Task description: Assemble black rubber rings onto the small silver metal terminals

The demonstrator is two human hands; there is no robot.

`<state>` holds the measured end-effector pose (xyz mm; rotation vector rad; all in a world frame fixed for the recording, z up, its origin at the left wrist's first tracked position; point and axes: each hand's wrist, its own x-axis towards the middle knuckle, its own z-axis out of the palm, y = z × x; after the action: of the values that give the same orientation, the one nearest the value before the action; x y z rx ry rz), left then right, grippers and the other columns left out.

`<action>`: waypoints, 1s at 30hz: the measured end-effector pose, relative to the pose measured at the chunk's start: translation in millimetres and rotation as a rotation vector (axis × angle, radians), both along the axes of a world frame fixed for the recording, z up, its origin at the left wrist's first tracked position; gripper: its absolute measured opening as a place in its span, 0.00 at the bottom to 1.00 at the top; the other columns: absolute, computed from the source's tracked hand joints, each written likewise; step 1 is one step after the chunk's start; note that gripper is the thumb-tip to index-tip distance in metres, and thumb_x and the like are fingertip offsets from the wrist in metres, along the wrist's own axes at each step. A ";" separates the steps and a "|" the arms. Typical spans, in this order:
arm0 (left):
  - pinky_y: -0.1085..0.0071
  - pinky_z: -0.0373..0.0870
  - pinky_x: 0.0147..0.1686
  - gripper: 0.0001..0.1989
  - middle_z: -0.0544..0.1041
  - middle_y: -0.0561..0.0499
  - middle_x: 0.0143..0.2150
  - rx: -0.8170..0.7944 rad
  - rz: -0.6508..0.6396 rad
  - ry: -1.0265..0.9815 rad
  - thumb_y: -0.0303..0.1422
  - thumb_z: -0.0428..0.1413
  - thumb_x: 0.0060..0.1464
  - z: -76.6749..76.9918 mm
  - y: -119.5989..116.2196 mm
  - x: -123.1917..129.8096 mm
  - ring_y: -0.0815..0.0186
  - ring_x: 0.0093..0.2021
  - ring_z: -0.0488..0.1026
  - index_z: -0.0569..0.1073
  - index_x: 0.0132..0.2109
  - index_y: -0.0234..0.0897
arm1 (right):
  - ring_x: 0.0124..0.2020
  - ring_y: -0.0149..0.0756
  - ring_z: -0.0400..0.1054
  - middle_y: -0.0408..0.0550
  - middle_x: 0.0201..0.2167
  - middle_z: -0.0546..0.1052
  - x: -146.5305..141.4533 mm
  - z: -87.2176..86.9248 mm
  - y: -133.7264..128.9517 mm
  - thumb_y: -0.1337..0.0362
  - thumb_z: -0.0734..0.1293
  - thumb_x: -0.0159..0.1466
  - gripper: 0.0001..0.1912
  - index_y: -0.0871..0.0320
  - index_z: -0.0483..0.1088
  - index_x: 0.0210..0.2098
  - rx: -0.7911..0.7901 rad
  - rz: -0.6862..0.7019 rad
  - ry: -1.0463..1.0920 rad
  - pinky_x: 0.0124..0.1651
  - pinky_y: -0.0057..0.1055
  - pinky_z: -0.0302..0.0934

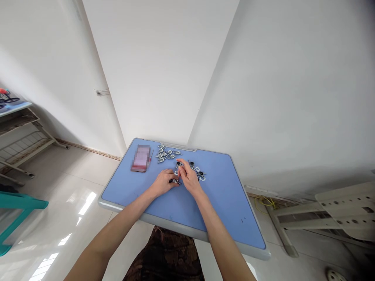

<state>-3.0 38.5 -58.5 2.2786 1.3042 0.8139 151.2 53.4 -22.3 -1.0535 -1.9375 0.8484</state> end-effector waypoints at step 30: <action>0.65 0.61 0.44 0.06 0.76 0.47 0.40 -0.031 -0.034 -0.022 0.33 0.56 0.54 -1.6 -0.2 -0.1 0.60 0.43 0.69 0.78 0.36 0.38 | 0.20 0.32 0.62 0.40 0.22 0.66 -12.0 5.9 -4.1 0.61 0.58 0.63 0.04 0.53 0.61 0.34 -0.015 -0.039 -0.007 0.24 0.28 0.59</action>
<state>-3.0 38.3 -60.1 2.2556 1.2564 0.7997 139.1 49.3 -16.4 -1.1009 -1.9127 0.8398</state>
